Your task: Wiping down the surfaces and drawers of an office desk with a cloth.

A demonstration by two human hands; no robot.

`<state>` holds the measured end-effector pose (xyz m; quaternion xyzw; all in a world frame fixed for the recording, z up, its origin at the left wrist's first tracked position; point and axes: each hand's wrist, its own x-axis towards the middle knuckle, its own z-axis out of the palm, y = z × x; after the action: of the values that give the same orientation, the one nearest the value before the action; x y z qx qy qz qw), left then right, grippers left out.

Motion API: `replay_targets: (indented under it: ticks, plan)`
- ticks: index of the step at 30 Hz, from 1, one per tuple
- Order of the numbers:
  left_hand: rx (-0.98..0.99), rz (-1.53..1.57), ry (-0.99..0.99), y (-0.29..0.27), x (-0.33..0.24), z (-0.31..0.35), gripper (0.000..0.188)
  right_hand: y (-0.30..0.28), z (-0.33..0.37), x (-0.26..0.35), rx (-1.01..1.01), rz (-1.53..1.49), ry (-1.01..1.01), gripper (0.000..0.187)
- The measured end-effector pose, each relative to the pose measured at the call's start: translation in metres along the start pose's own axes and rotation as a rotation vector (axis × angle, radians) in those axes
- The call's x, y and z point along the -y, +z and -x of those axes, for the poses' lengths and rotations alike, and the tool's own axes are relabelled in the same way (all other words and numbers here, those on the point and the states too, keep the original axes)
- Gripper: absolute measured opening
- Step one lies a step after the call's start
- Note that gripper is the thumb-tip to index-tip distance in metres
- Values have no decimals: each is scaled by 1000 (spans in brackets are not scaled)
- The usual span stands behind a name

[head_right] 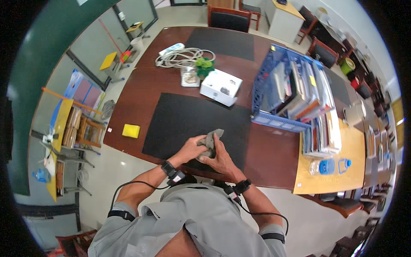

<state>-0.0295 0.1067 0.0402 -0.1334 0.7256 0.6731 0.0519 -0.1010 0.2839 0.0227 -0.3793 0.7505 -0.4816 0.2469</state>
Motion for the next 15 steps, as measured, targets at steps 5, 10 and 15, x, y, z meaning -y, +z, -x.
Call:
replay_targets:
  ticks: [5, 10, 15]
  plan:
    - [210, 448, -90, -46, 49, 21, 59, 58, -30, 27, 2, 126, -49, 104]
    - [257, 406, -209, -96, 53, 47, 62, 98, -48, 10, 10, 149, 70, 84]
    - [-416, -264, 22, -177, 82, 83, 47, 75, -48, 5, -134, 351, 114, 73]
